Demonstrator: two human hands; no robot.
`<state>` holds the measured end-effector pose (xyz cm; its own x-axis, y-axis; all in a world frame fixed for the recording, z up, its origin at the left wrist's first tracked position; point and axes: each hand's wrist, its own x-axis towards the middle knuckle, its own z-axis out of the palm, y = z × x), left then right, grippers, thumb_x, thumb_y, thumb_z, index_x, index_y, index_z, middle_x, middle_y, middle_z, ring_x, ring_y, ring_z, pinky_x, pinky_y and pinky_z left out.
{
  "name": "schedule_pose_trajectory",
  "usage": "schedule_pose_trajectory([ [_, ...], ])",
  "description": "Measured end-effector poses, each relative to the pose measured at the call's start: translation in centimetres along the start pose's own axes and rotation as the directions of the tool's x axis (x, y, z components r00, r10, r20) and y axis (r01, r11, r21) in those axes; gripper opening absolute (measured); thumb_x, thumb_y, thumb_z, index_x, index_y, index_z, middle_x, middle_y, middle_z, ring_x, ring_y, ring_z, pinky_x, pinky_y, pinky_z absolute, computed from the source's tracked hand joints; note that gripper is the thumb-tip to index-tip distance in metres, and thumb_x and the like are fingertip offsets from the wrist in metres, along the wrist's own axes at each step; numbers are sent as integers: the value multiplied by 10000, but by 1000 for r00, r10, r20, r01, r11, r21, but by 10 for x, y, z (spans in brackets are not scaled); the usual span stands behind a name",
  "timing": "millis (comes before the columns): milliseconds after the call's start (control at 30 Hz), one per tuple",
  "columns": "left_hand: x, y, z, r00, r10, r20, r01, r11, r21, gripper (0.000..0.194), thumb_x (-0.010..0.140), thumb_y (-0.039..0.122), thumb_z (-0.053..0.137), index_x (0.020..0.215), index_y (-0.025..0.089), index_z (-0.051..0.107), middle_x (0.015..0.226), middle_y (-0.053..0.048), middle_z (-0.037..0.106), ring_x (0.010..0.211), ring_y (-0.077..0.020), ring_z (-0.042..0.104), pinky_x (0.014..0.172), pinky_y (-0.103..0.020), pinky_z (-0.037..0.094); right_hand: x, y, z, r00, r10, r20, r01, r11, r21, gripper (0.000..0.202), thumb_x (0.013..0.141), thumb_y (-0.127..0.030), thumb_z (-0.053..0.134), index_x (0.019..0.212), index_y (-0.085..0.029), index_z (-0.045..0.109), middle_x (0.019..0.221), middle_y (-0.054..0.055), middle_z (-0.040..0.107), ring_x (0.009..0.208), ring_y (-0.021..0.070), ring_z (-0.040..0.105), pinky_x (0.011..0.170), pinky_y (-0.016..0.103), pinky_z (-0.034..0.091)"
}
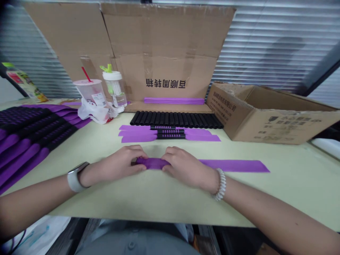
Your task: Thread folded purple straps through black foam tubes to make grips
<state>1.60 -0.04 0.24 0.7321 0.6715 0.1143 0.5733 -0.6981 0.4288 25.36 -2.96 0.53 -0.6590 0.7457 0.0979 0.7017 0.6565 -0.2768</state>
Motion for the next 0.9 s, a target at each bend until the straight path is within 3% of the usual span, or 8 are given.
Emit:
schedule_pose_trajectory([
  [433,-1,9,1,999,20,30,-21,999,42,145,862,238,565,953,168,653,892,-40,635,809,-180,603,747,-297,463,1,-1,-4,999,-48,13,48,999,0,140,883,-118,547,919,-142,680,853,57,607,820,179,561,764,322,471],
  [700,-2,8,11,997,65,-36,-64,997,33,123,872,243,576,936,174,655,858,-30,634,791,-173,598,725,-291,457,2,-3,1,995,-102,-6,102,994,-26,170,872,-82,527,865,-145,685,813,54,619,781,178,559,730,321,467],
  [900,0,11,14,997,64,-49,-63,998,17,137,872,233,566,949,171,662,853,-28,629,790,-171,590,717,-293,454,2,-7,1,997,-74,-9,74,997,-8,177,872,-88,519,891,-138,688,818,55,618,783,178,565,745,324,466],
])
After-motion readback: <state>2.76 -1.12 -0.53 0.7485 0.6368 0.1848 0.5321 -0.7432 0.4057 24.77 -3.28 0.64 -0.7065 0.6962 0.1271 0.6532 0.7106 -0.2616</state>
